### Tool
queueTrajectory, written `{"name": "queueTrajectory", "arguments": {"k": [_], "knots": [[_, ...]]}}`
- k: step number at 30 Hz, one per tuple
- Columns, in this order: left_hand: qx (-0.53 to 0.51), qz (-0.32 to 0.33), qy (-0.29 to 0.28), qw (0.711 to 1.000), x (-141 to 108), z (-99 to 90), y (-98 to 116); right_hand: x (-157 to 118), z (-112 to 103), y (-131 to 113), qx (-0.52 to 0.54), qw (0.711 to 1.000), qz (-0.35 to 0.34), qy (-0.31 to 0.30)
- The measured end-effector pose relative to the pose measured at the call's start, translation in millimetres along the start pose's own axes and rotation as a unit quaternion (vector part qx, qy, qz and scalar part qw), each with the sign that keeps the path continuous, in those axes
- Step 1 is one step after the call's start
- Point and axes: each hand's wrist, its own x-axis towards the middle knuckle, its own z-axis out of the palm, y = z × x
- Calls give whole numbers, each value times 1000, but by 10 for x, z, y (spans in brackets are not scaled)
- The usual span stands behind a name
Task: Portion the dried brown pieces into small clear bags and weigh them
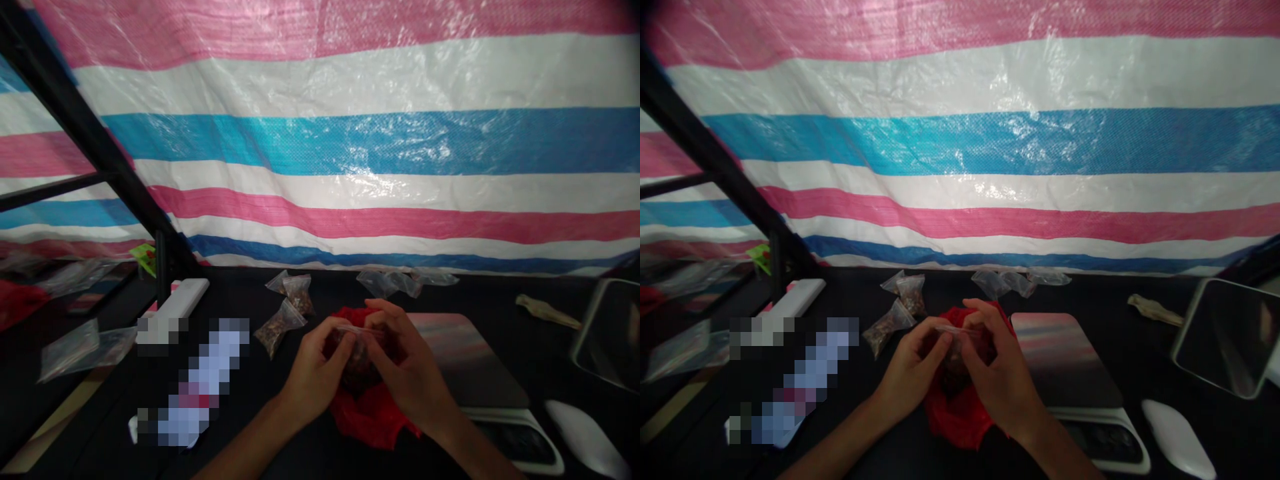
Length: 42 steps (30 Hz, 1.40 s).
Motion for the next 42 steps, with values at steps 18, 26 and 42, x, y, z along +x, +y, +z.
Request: {"name": "queueTrajectory", "arguments": {"k": [18,26,42], "knots": [[52,105,27,993,-5,-20,33,-5,-31,-38,-76,995,-69,0],[91,131,4,987,-28,-16,47,-47,-19,10,-44,997,-36,-58],[76,95,420,899,196,-427,100,-70,-45,-47,-132,981,-135,42]]}}
